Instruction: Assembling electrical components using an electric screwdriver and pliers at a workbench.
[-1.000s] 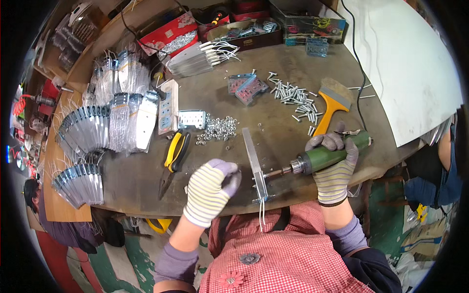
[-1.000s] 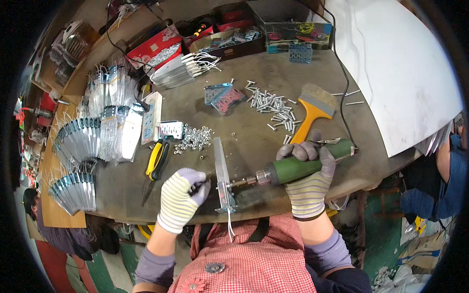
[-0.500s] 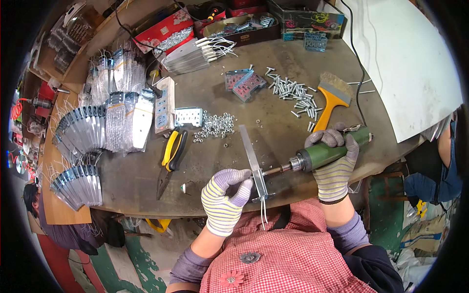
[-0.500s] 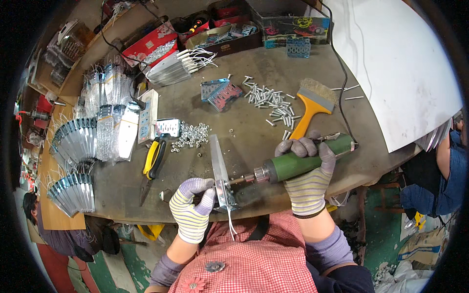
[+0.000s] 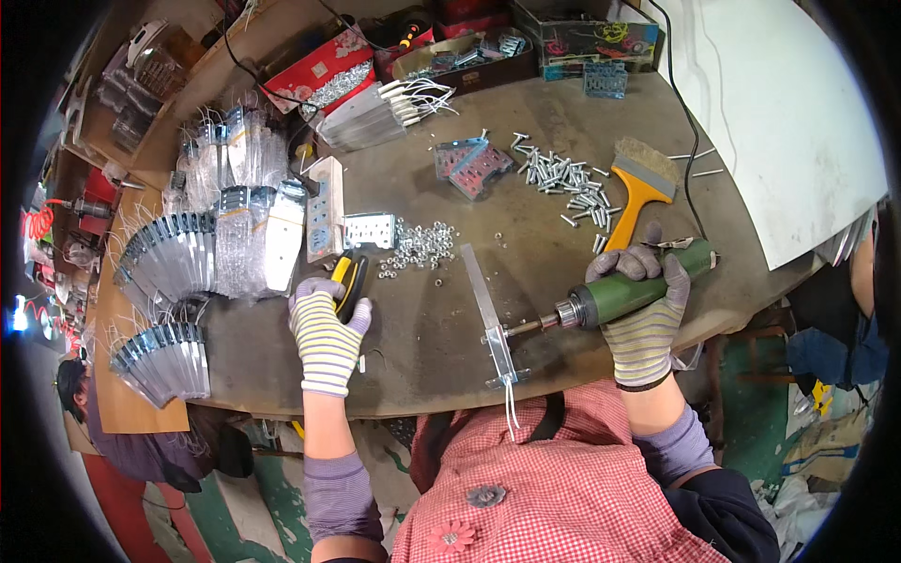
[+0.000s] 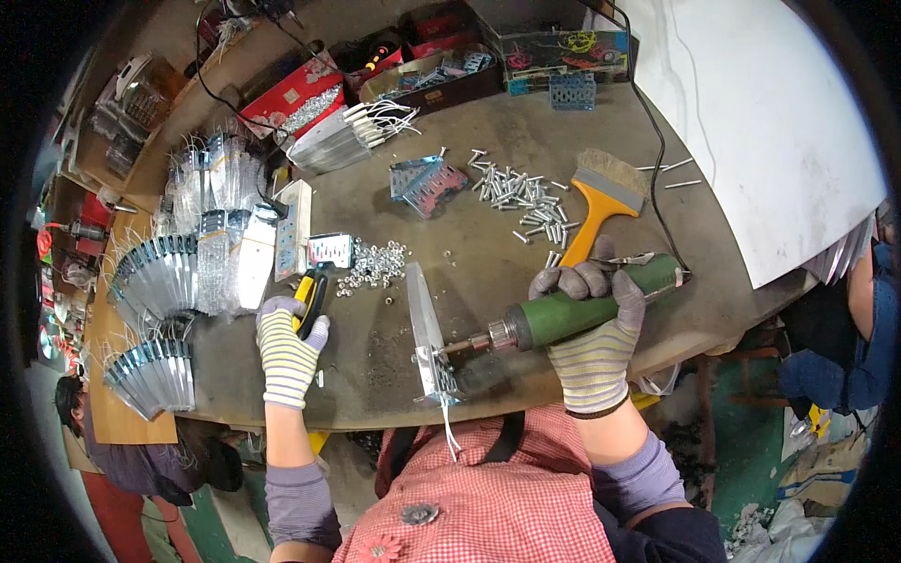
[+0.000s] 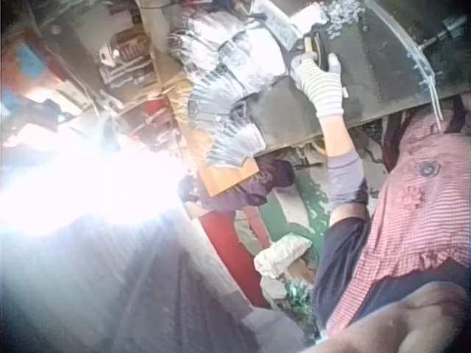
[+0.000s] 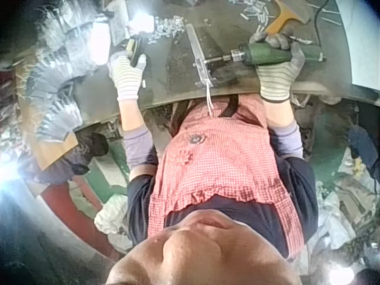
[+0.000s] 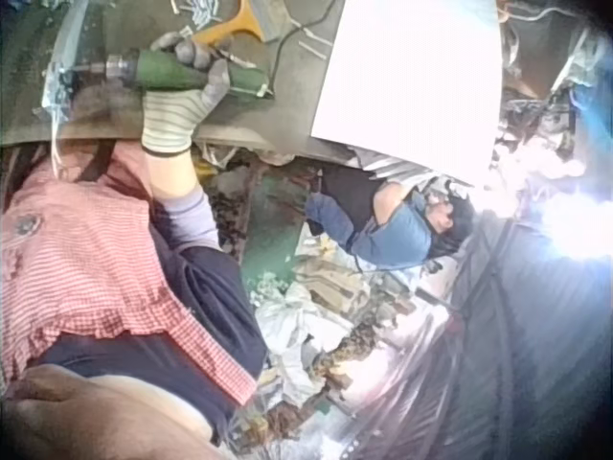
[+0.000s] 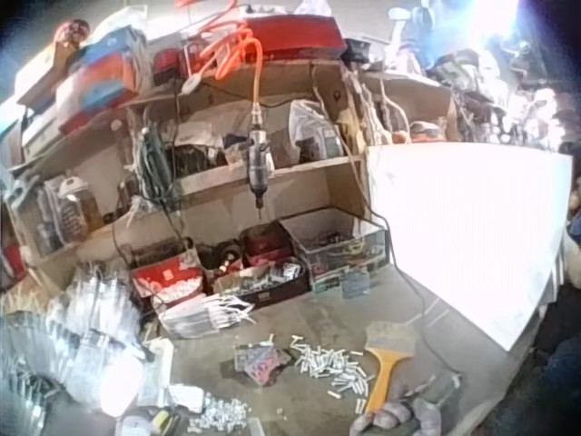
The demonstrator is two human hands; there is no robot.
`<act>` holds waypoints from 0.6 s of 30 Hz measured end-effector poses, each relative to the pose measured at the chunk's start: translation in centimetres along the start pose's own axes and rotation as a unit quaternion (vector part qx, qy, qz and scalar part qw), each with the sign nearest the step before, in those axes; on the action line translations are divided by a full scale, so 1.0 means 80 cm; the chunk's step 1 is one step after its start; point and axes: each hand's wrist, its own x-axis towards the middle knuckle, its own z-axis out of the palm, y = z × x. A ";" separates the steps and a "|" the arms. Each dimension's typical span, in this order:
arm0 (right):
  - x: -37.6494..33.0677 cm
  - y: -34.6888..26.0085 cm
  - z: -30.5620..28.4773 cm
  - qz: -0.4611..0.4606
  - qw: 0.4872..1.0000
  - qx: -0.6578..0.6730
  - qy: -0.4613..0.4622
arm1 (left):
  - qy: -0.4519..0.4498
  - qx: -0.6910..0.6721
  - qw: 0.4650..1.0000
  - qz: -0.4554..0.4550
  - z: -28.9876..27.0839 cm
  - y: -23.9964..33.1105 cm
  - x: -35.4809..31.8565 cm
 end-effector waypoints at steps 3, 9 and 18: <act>-0.001 -0.001 0.001 -0.005 1.000 -0.003 -0.004 | 0.002 -0.070 0.996 0.061 0.011 -0.017 0.003; 0.000 -0.003 -0.001 0.009 1.000 0.003 -0.014 | 0.162 -0.652 0.740 -0.005 -0.039 0.051 0.000; -0.001 0.002 0.001 -0.001 1.000 -0.015 0.011 | 0.074 -0.674 0.734 0.023 -0.090 0.176 0.008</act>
